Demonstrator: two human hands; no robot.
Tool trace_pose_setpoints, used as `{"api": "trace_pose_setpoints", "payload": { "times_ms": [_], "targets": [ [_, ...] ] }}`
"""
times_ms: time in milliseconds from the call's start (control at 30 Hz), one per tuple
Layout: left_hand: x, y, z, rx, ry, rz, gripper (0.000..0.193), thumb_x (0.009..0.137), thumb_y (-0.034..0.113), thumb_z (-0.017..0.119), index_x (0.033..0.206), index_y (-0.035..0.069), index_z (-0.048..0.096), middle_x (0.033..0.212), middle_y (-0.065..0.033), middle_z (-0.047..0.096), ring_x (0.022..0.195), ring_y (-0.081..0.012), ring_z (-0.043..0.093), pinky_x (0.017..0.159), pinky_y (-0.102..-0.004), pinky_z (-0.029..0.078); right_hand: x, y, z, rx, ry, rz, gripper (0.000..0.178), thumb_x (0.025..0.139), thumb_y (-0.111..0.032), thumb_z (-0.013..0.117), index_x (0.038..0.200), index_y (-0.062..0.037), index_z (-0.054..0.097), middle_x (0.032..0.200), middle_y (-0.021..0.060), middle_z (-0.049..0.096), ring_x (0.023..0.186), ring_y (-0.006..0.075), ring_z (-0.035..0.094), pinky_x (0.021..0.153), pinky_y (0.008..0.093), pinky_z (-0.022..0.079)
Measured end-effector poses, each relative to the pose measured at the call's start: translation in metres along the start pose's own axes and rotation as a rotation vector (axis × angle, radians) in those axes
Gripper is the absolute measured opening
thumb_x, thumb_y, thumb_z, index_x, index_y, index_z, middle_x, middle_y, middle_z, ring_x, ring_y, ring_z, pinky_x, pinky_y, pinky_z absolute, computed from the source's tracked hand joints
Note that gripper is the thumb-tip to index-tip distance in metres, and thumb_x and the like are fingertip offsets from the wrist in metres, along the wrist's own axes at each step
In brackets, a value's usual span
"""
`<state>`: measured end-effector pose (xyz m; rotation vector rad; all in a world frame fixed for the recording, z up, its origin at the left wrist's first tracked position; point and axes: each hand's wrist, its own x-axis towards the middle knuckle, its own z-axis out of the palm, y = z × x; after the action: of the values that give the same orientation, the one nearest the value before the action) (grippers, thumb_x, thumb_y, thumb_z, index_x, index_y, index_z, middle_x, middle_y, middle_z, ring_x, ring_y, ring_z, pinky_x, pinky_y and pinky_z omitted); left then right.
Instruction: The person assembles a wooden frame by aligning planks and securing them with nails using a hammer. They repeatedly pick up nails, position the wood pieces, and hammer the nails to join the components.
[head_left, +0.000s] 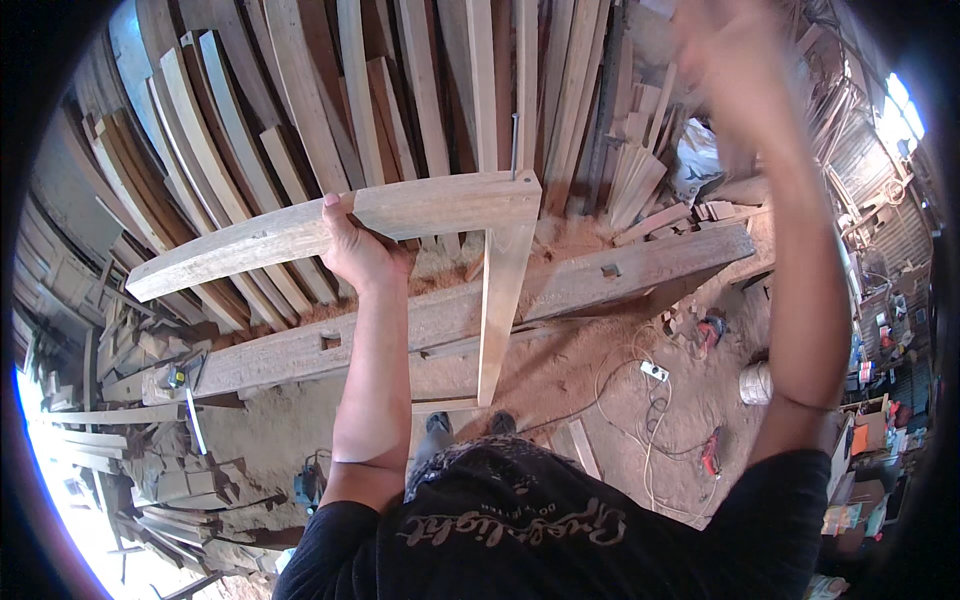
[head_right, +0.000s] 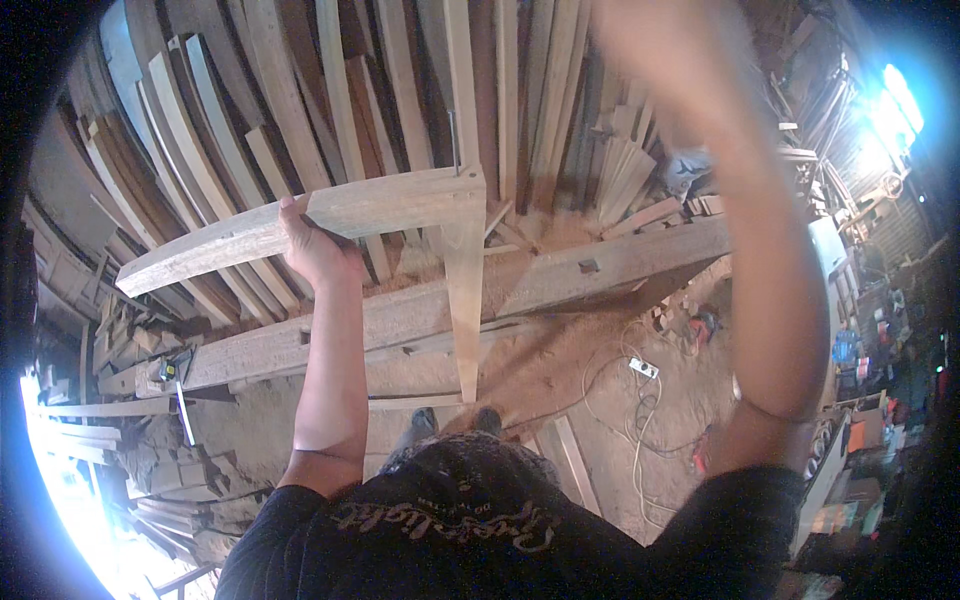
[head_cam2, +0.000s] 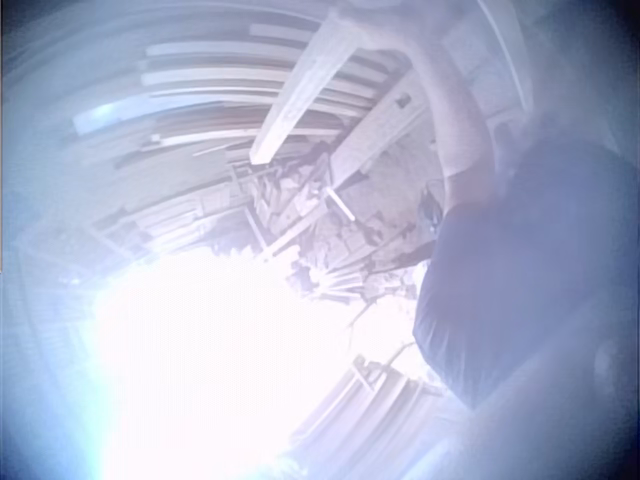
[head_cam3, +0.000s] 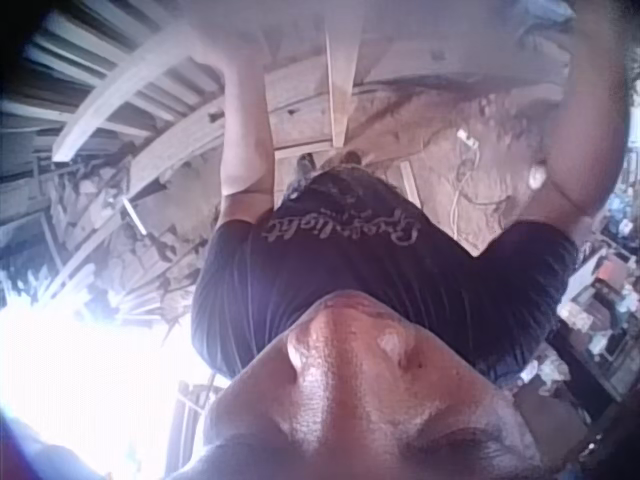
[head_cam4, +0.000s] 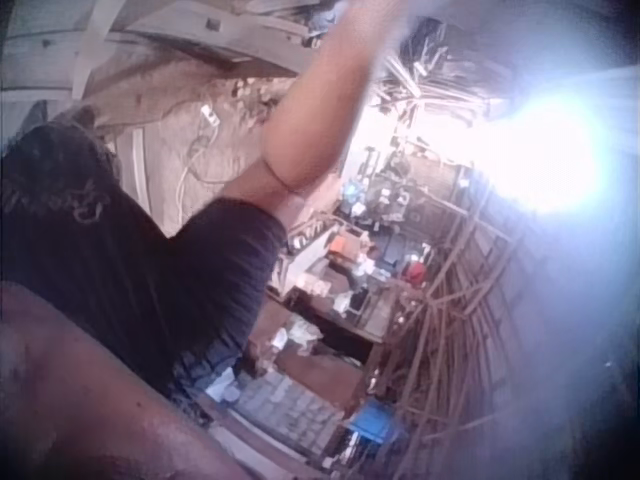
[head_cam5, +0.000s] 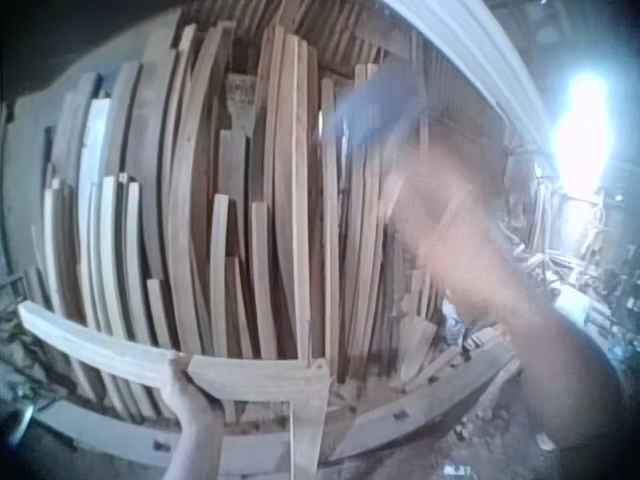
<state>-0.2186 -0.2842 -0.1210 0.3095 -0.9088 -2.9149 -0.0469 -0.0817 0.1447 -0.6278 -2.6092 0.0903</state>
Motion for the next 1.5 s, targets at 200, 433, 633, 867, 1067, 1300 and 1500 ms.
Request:
{"api": "trace_pose_setpoints", "payload": {
  "times_ms": [200, 433, 633, 867, 1067, 1300, 1500],
  "targets": [
    [0.016, 0.001, -0.017, -0.018, -0.038, 0.045, 0.049, 0.096, 0.044, 0.075, 0.119, 0.003, 0.062, 0.120, -0.0106, 0.063, 0.116, -0.0276, 0.063, 0.098, -0.0469, 0.053, 0.002, 0.016, 0.012, -0.015, -0.117, -0.167, 0.065, 0.100, -0.049, 0.066, 0.150, -0.0098, 0.055, 0.148, 0.0230, 0.059, 0.136, 0.0302, 0.060, 0.115, 0.0472, 0.046],
    [-0.003, -0.004, 0.006, -0.067, 0.013, -0.065, 0.045, 0.097, 0.041, 0.074, 0.116, 0.002, 0.065, 0.120, -0.0120, 0.064, 0.117, -0.0293, 0.063, 0.101, -0.0482, 0.052, 0.006, -0.038, -0.064, 0.560, 0.411, -0.034, 0.053, 0.104, -0.040, 0.065, 0.145, -0.0081, 0.058, 0.085, 0.0001, 0.059, 0.068, 0.0093, 0.050, 0.063, 0.0261, 0.047],
    [0.013, 0.001, -0.012, -0.039, -0.019, 0.042, 0.042, 0.096, 0.038, 0.074, 0.117, 0.002, 0.065, 0.126, -0.0121, 0.061, 0.118, -0.0302, 0.062, 0.101, -0.0490, 0.052, -0.020, -0.002, 0.049, -0.042, -0.357, -0.131, 0.059, 0.101, -0.041, 0.065, 0.151, -0.0125, 0.052, 0.130, 0.0206, 0.070, 0.123, 0.0360, 0.067, 0.107, 0.0496, 0.052],
    [0.016, 0.005, -0.017, -0.011, -0.010, 0.069, 0.049, 0.093, 0.037, 0.079, 0.119, -0.001, 0.062, 0.114, -0.0115, 0.065, 0.107, -0.0267, 0.065, 0.088, -0.0451, 0.058, 0.004, 0.012, -0.033, 0.227, 0.088, 0.007, 0.064, 0.100, -0.047, 0.067, 0.149, -0.0076, 0.055, 0.122, 0.0143, 0.065, 0.111, 0.0224, 0.062, 0.093, 0.0365, 0.050],
    [0.008, -0.004, -0.014, 0.018, -0.075, 0.039, 0.041, 0.097, 0.037, 0.071, 0.116, 0.001, 0.064, 0.117, -0.0108, 0.062, 0.114, -0.0281, 0.062, 0.100, -0.0461, 0.052, 0.005, -0.002, -0.067, 0.441, 0.336, 0.002, 0.056, 0.103, -0.042, 0.063, 0.143, -0.0033, 0.055, 0.093, 0.0053, 0.062, 0.077, 0.0125, 0.059, 0.068, 0.0270, 0.050],
    [0.017, 0.018, -0.038, -0.097, -0.229, 0.016, 0.042, 0.103, 0.040, 0.065, 0.117, 0.002, 0.058, 0.110, -0.0120, 0.065, 0.107, -0.0282, 0.067, 0.097, -0.0491, 0.058, -0.016, -0.003, 0.022, 0.005, -0.643, 0.066, 0.056, 0.104, -0.044, 0.062, 0.143, -0.0044, 0.057, 0.110, 0.0176, 0.072, 0.094, 0.0242, 0.070, 0.085, 0.0430, 0.057],
    [0.013, 0.020, -0.052, -0.020, -0.205, 0.097, 0.051, 0.099, 0.042, 0.070, 0.125, 0.002, 0.054, 0.113, -0.0119, 0.064, 0.107, -0.0276, 0.068, 0.096, -0.0472, 0.059, 0.000, 0.005, -0.051, 0.296, 0.119, 0.003, 0.056, 0.098, -0.050, 0.070, 0.128, -0.0038, 0.062, 0.084, 0.0042, 0.067, 0.068, 0.0108, 0.063, 0.060, 0.0301, 0.052]
  ]
}}
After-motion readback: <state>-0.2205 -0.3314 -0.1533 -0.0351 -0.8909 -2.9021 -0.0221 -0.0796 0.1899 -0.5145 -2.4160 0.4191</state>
